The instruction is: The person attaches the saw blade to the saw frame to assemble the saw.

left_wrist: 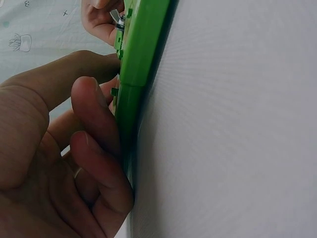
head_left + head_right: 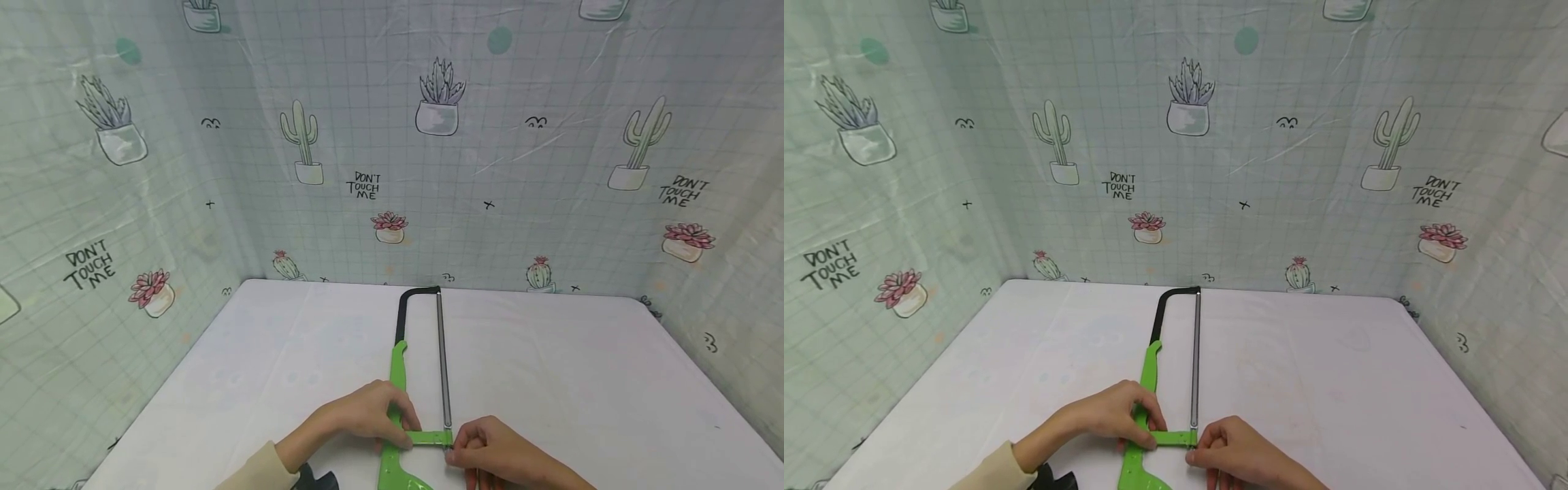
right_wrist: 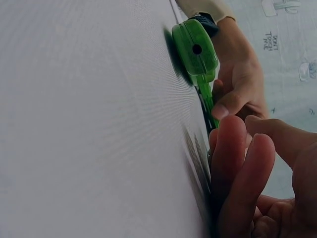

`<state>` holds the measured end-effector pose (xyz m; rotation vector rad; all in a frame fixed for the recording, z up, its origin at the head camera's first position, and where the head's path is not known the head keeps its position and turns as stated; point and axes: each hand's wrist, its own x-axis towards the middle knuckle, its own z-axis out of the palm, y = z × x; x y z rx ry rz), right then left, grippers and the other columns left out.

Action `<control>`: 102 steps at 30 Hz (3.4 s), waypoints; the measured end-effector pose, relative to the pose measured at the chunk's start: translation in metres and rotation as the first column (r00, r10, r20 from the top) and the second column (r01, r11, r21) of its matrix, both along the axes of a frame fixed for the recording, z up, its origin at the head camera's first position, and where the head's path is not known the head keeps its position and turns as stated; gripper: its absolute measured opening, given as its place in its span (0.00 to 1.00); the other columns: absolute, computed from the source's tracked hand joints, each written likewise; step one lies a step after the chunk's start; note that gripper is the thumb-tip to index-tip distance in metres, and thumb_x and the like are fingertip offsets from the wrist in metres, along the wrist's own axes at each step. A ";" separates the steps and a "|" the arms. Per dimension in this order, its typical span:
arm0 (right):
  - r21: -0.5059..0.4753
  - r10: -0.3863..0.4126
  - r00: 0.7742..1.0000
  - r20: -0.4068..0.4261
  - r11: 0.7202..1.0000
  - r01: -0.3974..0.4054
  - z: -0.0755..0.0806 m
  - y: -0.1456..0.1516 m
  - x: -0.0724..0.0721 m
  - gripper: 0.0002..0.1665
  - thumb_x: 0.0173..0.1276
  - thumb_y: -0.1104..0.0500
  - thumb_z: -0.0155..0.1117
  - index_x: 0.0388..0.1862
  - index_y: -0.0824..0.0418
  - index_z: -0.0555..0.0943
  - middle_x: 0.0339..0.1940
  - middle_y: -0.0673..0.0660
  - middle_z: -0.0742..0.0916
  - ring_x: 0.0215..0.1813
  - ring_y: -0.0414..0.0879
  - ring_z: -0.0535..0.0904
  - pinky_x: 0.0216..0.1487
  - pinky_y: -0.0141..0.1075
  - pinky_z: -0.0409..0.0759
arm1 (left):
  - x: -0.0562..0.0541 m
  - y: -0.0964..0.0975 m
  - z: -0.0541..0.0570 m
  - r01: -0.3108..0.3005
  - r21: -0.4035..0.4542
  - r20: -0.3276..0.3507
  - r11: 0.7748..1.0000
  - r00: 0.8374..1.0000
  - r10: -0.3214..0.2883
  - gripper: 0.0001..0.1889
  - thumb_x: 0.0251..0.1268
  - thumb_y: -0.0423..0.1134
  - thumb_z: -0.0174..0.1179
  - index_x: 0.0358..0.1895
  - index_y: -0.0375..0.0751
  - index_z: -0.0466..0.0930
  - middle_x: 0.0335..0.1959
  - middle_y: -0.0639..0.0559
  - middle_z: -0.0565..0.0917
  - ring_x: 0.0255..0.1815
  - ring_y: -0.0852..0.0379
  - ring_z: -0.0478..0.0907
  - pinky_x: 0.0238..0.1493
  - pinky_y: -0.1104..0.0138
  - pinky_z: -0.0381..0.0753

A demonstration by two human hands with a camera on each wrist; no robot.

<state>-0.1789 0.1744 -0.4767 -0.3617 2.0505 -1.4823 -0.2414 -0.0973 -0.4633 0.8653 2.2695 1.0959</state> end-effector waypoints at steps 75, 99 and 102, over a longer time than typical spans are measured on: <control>-0.027 0.029 1.000 -0.010 0.999 -0.030 -0.006 0.004 0.000 0.05 0.66 0.63 0.60 0.36 0.65 0.80 0.16 0.52 0.83 0.14 0.34 0.71 0.14 0.25 0.70 | 0.005 0.002 0.002 -0.016 -0.008 -0.022 1.000 1.000 0.016 0.10 0.49 0.36 0.77 0.35 0.53 0.91 0.27 0.65 0.85 0.12 0.68 0.74 0.18 0.72 0.79; -0.063 0.041 0.999 -0.001 0.997 -0.041 -0.003 0.003 0.000 0.05 0.69 0.62 0.63 0.35 0.64 0.78 0.16 0.53 0.83 0.13 0.33 0.71 0.14 0.25 0.69 | 0.003 0.001 0.002 -0.022 -0.008 -0.008 1.000 1.000 0.022 0.10 0.48 0.35 0.77 0.35 0.53 0.91 0.27 0.65 0.85 0.11 0.68 0.75 0.17 0.69 0.81; -0.060 0.040 0.999 0.000 0.997 -0.040 -0.003 0.003 0.000 0.05 0.69 0.62 0.62 0.36 0.64 0.78 0.16 0.53 0.83 0.13 0.33 0.72 0.14 0.25 0.70 | 0.004 0.001 0.003 -0.026 -0.010 -0.007 1.000 1.000 0.026 0.10 0.48 0.35 0.77 0.35 0.54 0.91 0.27 0.65 0.85 0.11 0.68 0.75 0.17 0.69 0.81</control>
